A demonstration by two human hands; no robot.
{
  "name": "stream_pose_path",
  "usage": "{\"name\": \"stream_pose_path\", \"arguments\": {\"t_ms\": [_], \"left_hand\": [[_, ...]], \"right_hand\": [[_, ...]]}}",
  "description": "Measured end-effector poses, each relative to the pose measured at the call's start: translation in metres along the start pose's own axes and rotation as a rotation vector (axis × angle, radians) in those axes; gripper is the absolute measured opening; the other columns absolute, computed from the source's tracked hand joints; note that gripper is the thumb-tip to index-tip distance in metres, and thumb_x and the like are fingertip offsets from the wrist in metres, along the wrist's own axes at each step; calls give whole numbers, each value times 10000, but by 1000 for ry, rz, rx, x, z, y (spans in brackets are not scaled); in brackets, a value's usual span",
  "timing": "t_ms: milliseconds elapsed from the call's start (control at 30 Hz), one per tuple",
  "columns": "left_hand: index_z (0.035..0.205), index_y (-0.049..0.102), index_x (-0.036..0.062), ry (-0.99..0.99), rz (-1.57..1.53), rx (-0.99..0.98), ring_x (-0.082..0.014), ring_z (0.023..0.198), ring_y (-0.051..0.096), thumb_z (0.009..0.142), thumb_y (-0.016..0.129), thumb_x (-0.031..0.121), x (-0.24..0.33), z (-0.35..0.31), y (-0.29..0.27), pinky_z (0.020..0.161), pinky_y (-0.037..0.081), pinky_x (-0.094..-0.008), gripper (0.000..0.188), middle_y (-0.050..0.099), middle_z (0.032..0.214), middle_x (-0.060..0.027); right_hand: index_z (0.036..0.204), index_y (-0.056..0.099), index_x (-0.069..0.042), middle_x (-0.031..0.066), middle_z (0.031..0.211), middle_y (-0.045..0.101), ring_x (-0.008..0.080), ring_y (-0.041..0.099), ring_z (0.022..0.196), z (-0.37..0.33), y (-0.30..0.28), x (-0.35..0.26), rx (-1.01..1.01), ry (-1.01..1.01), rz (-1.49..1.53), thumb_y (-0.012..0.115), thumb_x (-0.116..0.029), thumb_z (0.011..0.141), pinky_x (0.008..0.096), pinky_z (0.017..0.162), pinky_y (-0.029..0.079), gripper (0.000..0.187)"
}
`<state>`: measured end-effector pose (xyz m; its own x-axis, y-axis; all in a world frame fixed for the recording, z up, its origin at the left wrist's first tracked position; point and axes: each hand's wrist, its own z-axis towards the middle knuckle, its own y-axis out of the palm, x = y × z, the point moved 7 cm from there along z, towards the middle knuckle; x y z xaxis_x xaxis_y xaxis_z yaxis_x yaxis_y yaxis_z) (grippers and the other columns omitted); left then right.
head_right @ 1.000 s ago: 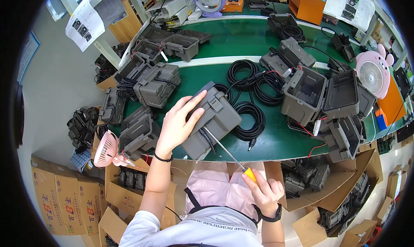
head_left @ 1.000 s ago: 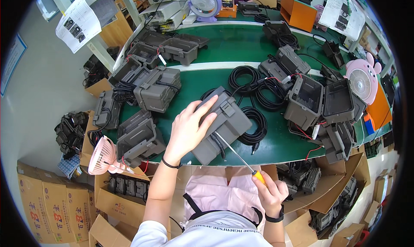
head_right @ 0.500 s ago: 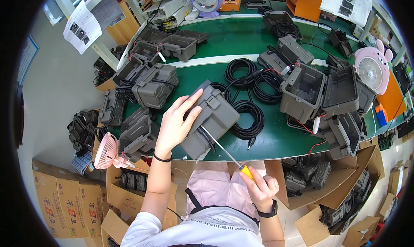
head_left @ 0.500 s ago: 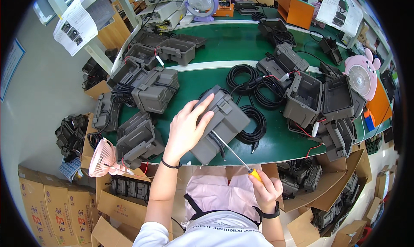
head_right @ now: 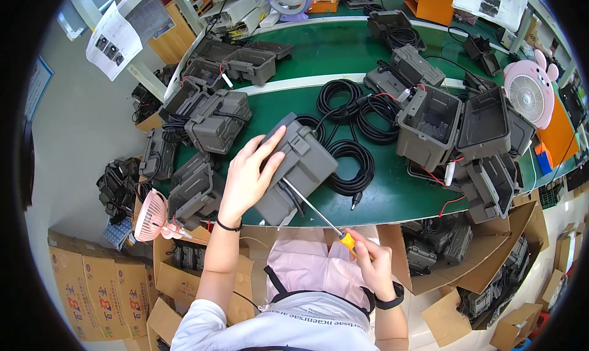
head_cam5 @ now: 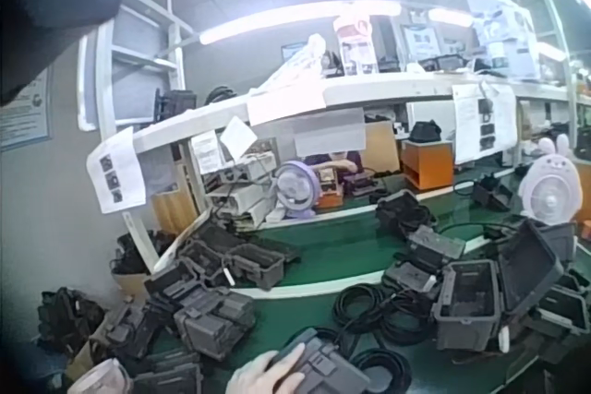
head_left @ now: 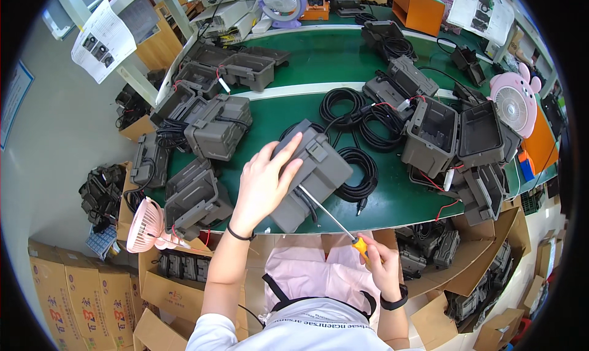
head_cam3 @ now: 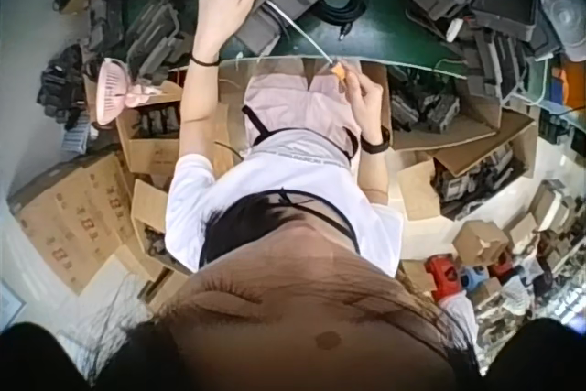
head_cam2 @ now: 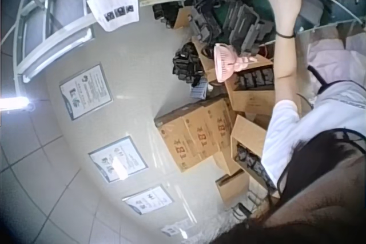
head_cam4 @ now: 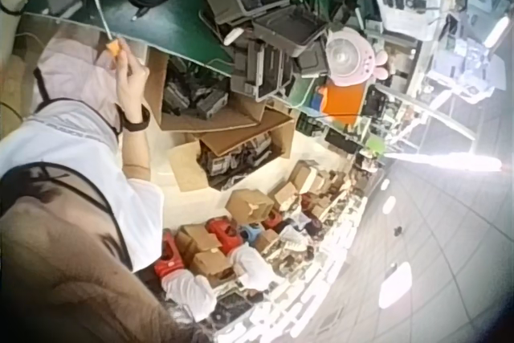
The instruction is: Assembling and securing components inside grey plastic equipment boxes using a screwdriver at a workshop bench.
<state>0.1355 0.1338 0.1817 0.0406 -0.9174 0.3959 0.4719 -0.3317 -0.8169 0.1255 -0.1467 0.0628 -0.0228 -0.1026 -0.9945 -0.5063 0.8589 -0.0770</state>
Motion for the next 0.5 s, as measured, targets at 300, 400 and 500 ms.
{"name": "stream_pose_path", "arguments": {"t_ms": [300,400,500], "left_hand": [[1362,549,254,-31,-31,-30,-406,1030,612,935,591,346,-12,2,2,888,497,-440,439,593,1178,-245],[1352,559,242,-81,-74,-26,-406,1022,616,940,578,345,-21,5,2,878,504,-440,425,602,1170,-233],[1347,563,237,-121,-71,-27,-411,1017,617,939,578,341,-22,6,2,870,509,-444,421,607,1161,-238]], "right_hand": [[1347,552,-48,-4,771,543,25,427,583,0,14,6,-290,357,487,498,-312,1016,150,497,294,426],[1270,618,-40,111,804,694,130,645,665,-3,-2,-34,-30,-195,-246,668,-104,877,252,636,492,402],[1208,660,-53,142,804,693,247,672,670,-19,-1,-59,124,-377,-487,749,-69,769,301,632,525,448]]}}
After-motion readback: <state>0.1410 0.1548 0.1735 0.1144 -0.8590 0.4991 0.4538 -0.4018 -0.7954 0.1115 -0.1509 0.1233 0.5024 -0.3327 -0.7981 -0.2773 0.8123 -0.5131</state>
